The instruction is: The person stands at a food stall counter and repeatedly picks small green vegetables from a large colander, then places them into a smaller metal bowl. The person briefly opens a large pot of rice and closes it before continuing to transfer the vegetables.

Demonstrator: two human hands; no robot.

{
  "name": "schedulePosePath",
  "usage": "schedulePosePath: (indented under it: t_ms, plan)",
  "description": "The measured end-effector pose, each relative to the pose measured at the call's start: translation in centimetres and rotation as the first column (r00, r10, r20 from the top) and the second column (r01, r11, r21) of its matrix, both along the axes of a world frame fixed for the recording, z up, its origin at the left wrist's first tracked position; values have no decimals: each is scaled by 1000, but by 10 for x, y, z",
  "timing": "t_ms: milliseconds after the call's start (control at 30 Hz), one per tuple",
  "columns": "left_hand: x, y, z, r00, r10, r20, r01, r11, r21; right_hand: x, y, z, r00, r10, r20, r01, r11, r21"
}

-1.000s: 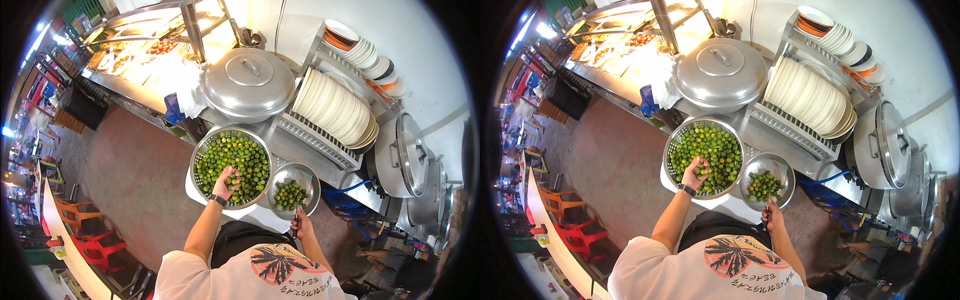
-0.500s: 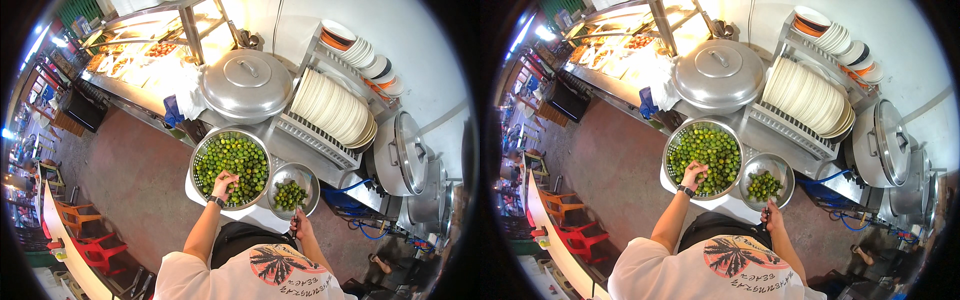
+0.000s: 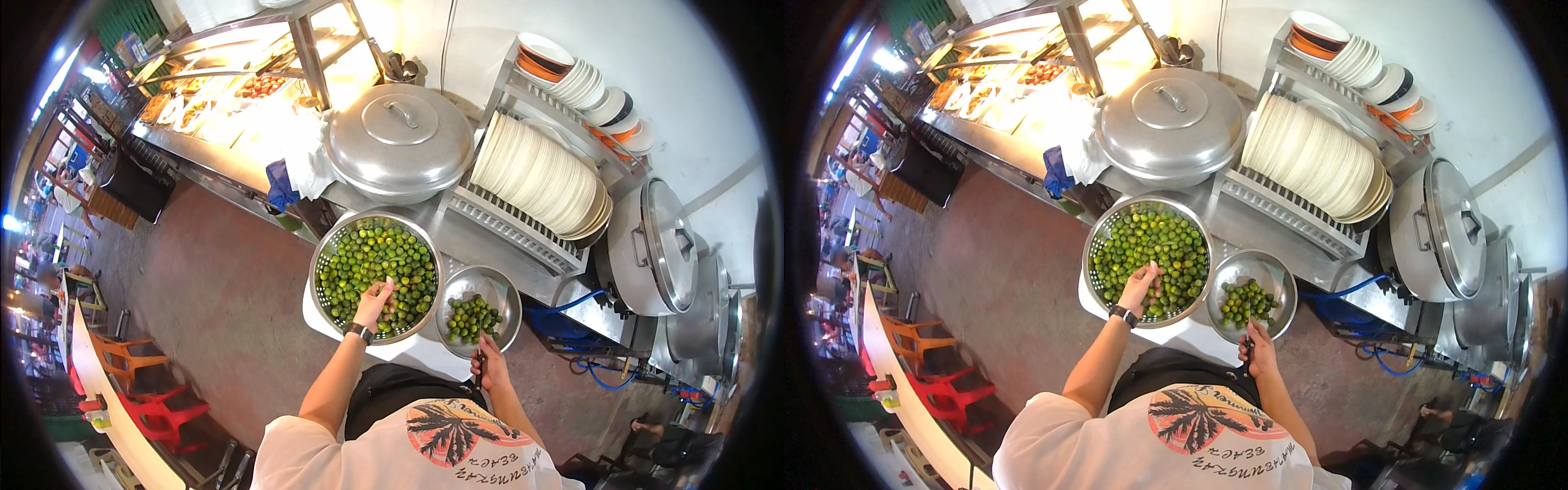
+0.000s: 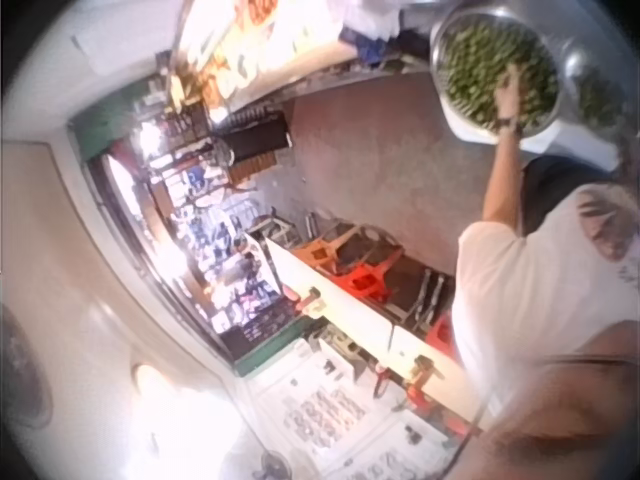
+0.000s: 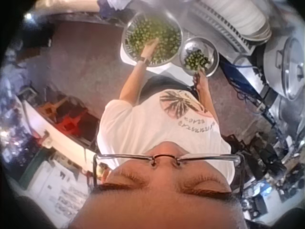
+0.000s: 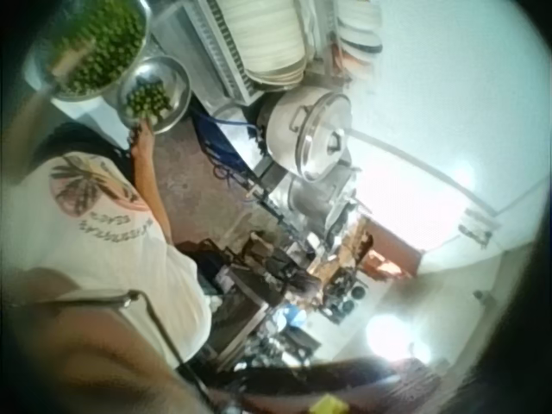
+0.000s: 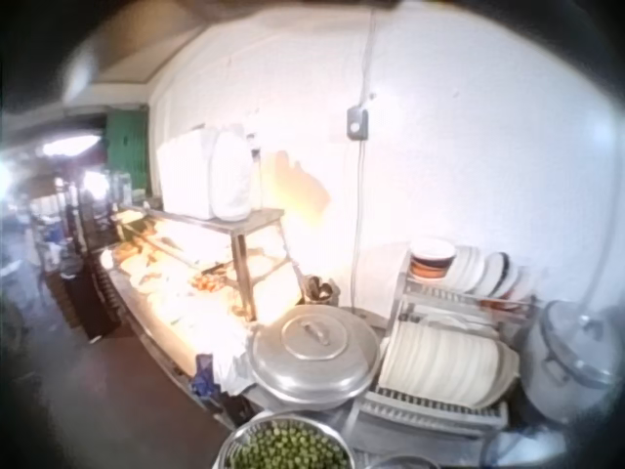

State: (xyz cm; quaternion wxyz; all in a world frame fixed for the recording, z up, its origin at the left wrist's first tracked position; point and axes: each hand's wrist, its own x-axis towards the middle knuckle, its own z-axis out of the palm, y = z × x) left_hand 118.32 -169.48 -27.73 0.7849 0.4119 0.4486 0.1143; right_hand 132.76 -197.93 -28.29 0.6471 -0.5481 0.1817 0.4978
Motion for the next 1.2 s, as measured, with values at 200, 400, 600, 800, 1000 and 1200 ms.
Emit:
schedulePosePath:
  t_ms: [200,400,600,800,1000,1200]
  plan:
    - [13,-20,49,909,-5,417,159,929,-336,-4,37,73,964,103,246,-134,984,114]
    - [33,-42,104,839,-115,532,266,939,-217,-9,62,141,835,114,539,-256,947,195]
    - [42,-56,118,814,-197,547,319,938,-137,-8,66,171,758,124,640,-361,898,253]
    - [49,-64,124,806,-290,515,354,935,-28,-3,58,177,746,188,639,-422,875,235]
    - [49,-70,122,812,-323,487,349,936,39,-2,49,175,683,262,682,-508,841,186]
    - [51,-73,118,806,-379,455,351,925,149,-2,50,175,684,222,695,-492,843,215]
